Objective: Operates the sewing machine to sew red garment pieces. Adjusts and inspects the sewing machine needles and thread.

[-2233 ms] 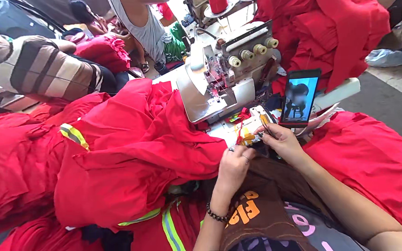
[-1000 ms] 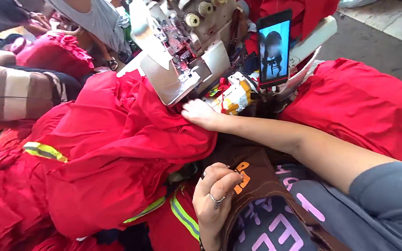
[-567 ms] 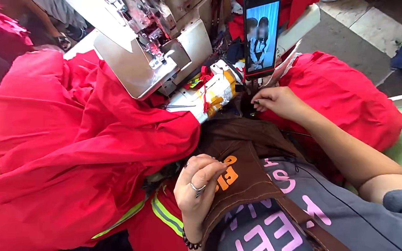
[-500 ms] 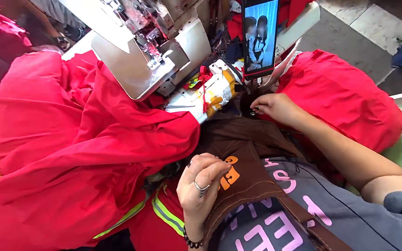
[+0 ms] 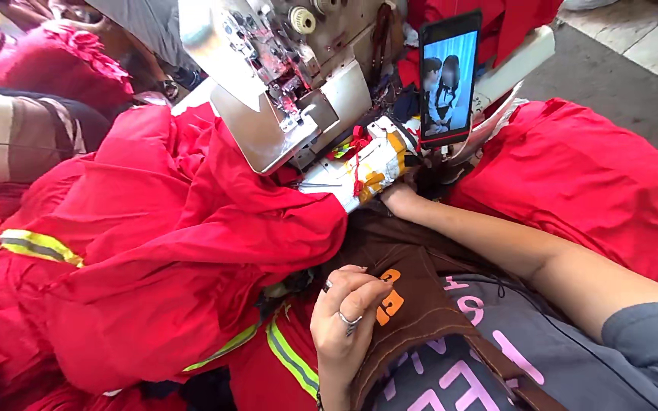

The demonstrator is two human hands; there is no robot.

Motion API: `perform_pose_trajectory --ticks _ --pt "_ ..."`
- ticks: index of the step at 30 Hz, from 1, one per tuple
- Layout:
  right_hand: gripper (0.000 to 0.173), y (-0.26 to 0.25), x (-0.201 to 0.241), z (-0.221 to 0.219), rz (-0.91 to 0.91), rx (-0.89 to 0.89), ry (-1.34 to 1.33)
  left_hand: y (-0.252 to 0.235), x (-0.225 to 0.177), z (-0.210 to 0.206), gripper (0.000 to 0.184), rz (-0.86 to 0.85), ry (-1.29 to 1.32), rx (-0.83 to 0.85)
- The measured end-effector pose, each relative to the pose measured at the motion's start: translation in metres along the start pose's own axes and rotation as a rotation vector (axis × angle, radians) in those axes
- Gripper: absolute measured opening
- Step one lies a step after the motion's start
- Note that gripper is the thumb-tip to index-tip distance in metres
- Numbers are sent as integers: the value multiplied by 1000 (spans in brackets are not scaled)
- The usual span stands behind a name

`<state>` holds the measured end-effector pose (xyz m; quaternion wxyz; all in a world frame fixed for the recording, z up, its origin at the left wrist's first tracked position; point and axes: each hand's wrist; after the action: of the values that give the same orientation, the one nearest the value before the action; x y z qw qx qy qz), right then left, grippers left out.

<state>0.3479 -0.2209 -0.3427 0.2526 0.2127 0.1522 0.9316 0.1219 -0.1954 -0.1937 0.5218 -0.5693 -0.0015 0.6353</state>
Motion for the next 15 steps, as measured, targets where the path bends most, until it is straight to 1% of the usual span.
perform_pose_trajectory --ticks 3,5,7,9,12,15 --pt "23 12 -5 2 18 -31 -53 -1 6 -4 5 -6 8 16" --pt "20 19 -8 5 -19 -34 -107 -2 7 -8 5 -16 24 39" --pt "22 23 -10 17 -95 30 -166 -3 8 -11 5 -30 35 51" --pt "24 22 -16 21 -130 58 -232 -3 8 -12 5 -32 37 56" --pt "31 17 -28 16 -92 52 -274 -1 8 -9 5 -23 30 50" --pt "28 21 -25 17 -92 71 -211 2 8 -6 6 -19 19 32"
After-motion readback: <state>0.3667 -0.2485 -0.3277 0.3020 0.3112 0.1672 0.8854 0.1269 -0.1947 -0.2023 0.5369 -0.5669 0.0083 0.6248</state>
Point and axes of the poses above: each hand's wrist, its own y-axis away from the middle knuckle, its own z-axis out of the back of the hand, x = y × z, and after that the axes turned 7 degrees about -x, right-handed
